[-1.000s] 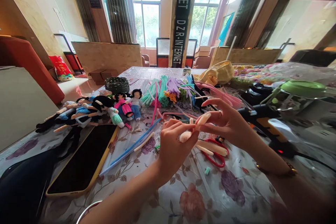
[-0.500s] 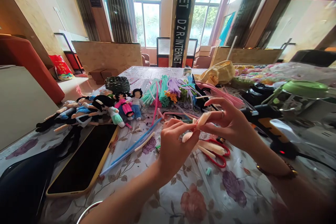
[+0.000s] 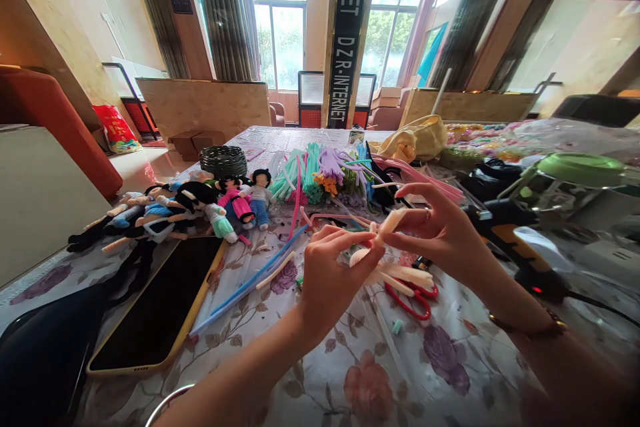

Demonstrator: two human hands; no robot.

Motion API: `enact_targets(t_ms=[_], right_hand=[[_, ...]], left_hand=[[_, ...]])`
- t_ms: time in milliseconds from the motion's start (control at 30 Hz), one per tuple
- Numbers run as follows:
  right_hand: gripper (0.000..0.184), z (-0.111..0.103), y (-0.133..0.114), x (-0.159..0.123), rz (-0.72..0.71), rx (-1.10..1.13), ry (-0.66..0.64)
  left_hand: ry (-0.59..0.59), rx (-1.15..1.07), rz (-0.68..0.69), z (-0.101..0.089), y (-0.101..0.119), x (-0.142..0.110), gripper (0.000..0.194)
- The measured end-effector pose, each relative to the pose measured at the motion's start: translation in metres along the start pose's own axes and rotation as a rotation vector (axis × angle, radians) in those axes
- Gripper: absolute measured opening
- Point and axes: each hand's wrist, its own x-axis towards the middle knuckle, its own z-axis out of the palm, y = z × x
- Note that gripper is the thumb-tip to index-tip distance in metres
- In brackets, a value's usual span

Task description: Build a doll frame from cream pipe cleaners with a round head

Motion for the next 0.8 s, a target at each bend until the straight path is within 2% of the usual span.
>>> enact_targets(t_ms=[200,367,567,800], right_hand=[[0.049,-0.0037,0.0023,0.0027,-0.004,-0.021,0.056],[0.05,-0.003,0.0016,0.0017,-0.006,-0.053,0.053],[0.05,-0.002,0.0003,0.0001,-0.006,-0.036,0.03],[0.05,0.0011,0.0001,-0.0003,-0.006,-0.021,0.02]], left_hand=[[-0.009,-0.021,-0.074,-0.0006,-0.0039,0.0019,0.009],[-0.017,-0.056,-0.106,-0.0014,-0.006,0.004,0.008],[-0.07,-0.066,-0.081,-0.0023,-0.0059,0.0047,0.01],[-0.076,-0.067,-0.081,-0.002,-0.0043,0.0049,0.006]])
